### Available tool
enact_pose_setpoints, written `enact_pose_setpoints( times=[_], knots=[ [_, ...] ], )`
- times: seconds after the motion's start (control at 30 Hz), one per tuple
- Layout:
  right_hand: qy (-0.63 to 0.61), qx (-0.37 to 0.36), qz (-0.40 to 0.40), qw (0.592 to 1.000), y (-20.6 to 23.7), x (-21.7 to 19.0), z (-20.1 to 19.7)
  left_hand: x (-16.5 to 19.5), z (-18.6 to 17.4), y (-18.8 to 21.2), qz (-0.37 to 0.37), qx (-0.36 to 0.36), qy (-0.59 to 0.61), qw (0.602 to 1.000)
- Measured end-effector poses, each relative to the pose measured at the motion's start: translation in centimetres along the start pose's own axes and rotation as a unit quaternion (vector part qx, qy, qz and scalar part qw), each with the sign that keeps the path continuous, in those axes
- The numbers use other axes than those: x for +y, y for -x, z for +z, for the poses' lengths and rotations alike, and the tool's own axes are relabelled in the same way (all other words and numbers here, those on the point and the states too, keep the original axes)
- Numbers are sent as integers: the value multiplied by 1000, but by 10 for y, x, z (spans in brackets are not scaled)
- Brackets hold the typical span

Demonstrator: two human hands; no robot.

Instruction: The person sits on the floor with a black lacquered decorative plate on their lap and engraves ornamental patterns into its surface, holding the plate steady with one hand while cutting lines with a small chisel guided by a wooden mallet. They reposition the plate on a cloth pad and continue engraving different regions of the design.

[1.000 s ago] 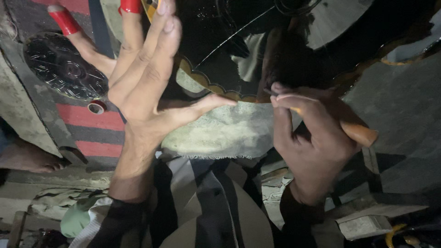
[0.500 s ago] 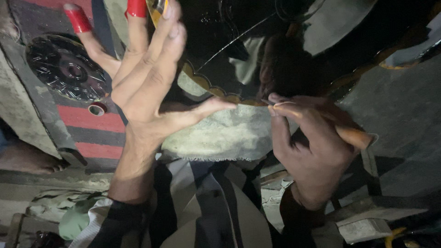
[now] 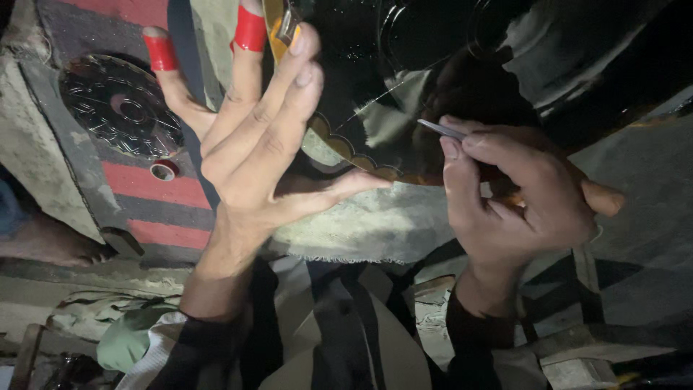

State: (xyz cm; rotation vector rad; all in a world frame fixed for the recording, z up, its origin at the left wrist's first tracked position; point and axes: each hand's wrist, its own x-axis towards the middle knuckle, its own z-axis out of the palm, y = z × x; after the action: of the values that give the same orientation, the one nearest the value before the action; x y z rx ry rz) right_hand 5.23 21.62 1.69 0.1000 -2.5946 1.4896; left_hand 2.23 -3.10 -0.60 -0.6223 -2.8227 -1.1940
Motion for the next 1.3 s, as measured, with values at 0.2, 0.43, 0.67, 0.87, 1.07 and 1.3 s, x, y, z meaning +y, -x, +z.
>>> enact_pose_setpoints(
  times=[0.2,0.43,0.67,0.87,1.07,1.3],
  knots=[
    [16,18,15,1000,3,-2,7,-9,7,2,13,23,1,1000],
    [35,24,-1,999,9,3,5,-6,8,4,7,29,-3,1000],
    [30,33,-4,999,7,0,9,-4,0,0,14,28,-6,999],
    [36,26,-4,999,9,1,8,-4,1,1,-1,23,3,1000],
    [43,22,-20,999,12,7,5,-6,1,5,1,12,-1,1000],
    [10,20,-22,1000,9,10,6,-5,5,9,-14,8,-10,1000]
  ],
)
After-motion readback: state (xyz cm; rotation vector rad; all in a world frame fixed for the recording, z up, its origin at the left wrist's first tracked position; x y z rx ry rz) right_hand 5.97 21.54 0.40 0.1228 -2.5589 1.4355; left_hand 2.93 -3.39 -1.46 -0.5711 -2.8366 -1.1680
